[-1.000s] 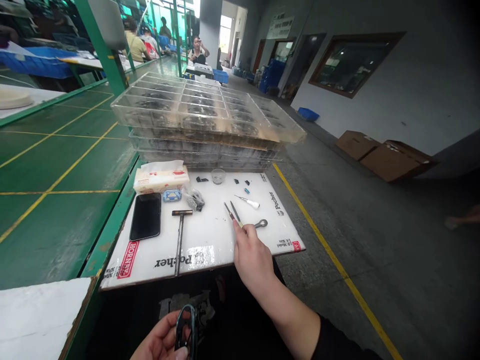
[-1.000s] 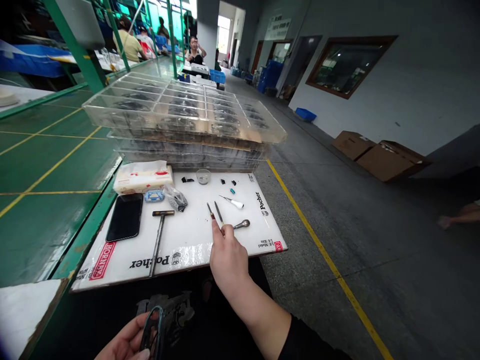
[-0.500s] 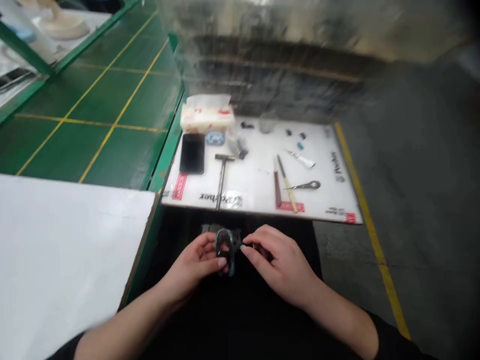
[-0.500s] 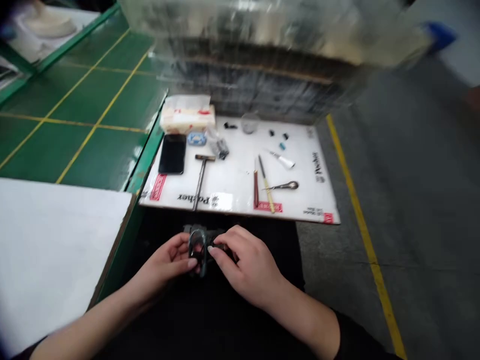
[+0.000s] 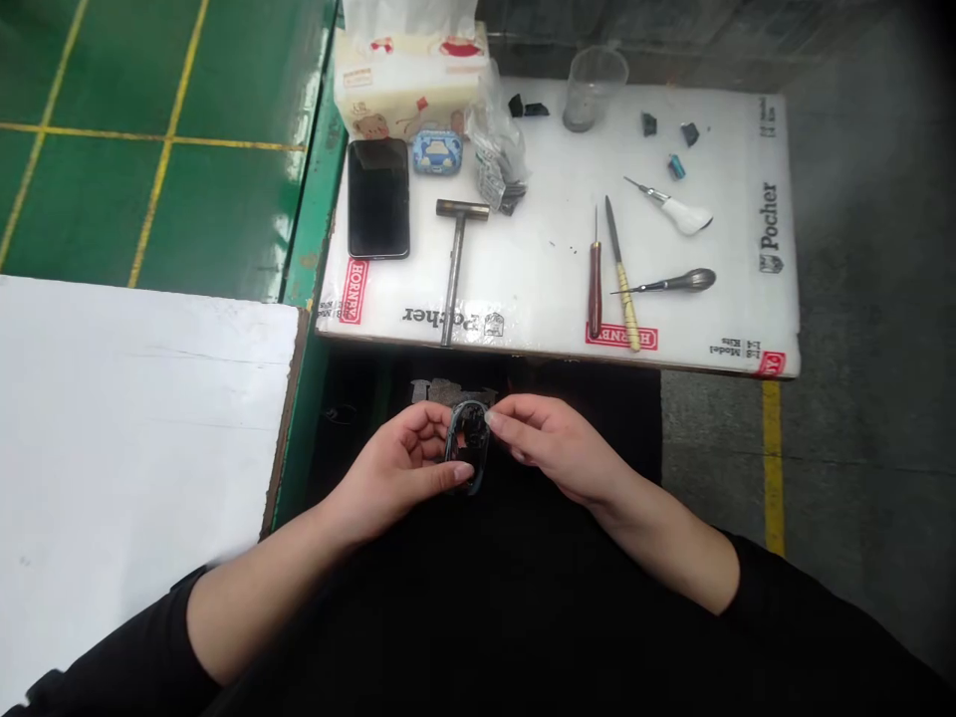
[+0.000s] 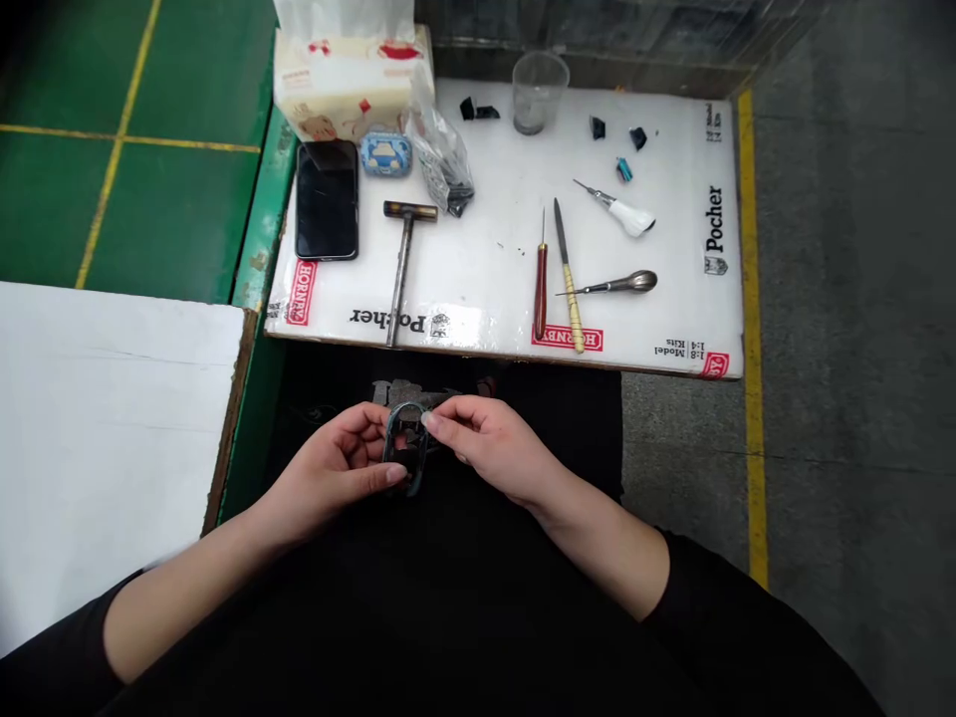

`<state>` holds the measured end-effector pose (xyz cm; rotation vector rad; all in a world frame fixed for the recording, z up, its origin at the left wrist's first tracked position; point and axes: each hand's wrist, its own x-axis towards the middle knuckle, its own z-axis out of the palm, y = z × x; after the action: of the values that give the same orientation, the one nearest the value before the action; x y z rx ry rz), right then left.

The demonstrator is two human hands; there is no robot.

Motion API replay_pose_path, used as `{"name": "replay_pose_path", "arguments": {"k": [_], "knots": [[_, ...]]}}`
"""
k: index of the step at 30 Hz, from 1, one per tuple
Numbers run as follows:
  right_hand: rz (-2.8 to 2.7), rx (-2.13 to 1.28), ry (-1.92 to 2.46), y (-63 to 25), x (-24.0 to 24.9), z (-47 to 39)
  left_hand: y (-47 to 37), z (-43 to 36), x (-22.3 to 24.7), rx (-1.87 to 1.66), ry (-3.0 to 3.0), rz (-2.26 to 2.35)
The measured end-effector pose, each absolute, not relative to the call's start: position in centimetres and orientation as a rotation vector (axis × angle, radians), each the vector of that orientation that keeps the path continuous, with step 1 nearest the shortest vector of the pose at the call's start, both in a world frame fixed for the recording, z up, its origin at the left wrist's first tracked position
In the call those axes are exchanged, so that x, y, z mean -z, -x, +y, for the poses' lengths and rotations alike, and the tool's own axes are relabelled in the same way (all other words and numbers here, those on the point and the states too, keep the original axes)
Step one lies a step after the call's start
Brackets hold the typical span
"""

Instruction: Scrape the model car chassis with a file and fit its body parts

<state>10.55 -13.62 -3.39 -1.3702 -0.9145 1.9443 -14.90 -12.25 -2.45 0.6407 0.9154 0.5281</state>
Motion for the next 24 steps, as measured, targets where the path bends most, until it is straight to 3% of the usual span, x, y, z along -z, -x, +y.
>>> {"name": "replay_pose_path", "arguments": {"k": [12,24], "knots": [[-1.286,-1.843,1.516,-11.48,3.81,-13.08,14.69,-12.52,2.93,-0.448,-0.616,0.986],[-1.010,-2.118,1.254,-11.47,4.28,-12.93,15.06,-12.23,2.67,-0.469,-0.533,0.854]]}}
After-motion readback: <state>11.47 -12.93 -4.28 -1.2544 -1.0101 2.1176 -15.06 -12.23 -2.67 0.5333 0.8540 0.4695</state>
